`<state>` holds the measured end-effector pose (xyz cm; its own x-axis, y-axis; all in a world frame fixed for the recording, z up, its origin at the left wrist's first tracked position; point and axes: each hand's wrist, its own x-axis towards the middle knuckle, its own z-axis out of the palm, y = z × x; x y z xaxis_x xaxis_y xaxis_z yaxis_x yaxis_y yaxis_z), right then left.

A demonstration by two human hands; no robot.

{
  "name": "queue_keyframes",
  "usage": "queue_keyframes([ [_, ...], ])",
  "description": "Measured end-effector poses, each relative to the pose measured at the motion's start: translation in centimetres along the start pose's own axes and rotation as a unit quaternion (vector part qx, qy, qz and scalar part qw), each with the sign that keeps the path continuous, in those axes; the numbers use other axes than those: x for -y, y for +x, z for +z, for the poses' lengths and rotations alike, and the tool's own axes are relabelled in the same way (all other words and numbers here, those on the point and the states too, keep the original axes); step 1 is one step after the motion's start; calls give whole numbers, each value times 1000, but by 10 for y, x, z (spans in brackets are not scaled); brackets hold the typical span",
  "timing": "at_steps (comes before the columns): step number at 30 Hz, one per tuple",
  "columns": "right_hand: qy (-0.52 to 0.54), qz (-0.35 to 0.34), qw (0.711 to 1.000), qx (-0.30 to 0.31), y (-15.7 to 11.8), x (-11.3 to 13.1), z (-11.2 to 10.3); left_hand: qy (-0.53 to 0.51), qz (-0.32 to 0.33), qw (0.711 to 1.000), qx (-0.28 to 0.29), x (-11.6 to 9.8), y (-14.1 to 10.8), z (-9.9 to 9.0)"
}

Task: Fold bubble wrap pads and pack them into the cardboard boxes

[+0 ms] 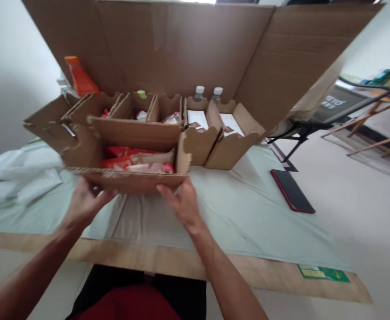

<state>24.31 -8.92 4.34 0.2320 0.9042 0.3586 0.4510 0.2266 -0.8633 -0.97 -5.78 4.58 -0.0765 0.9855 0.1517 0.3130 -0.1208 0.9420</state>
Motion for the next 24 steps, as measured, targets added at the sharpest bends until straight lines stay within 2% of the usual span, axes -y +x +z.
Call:
queue_keyframes([
  [2, -56, 23, 997, -50, -7, -6, -17, -44, 51, 997, 30, -11, 3, 19],
  [3, -94, 30, 993, -69, -18, -10, -29, -45, 65, 996, 50, -14, -3, 26],
  [4, -123, 34, 989, -69, -33, -13, -40, -28, 69, 994, 78, -14, -15, 29],
  [6, -134, 57, 989, -26, -65, -16, -53, 26, 56, 990, 126, -8, -45, 25],
  [8, -104, 83, 991, 29, -89, -14, -48, 76, 9, 986, 150, 5, -71, 7],
  [9, -81, 91, 992, 43, -93, -12, -40, 100, -16, 985, 139, 12, -80, -3],
  [12, -3, 84, 996, 30, -82, -8, -15, 154, -43, 982, 101, 30, -89, -26],
  [14, 46, 66, 997, 13, -65, -12, -9, 164, -25, 983, 80, 34, -92, -23],
  [16, 79, 57, 995, -13, -52, -23, -19, 147, 2, 987, 62, 32, -99, -2],
  [18, 108, 58, 990, -73, -44, -40, -41, 94, 30, 992, 72, 25, -111, 29],
  [21, 149, 65, 970, -179, -37, -67, -88, -18, 81, 975, 207, 9, -133, 81],
  [24, 115, 46, 965, -231, -26, -90, -135, -65, 148, 936, 312, -4, -151, 129],
])
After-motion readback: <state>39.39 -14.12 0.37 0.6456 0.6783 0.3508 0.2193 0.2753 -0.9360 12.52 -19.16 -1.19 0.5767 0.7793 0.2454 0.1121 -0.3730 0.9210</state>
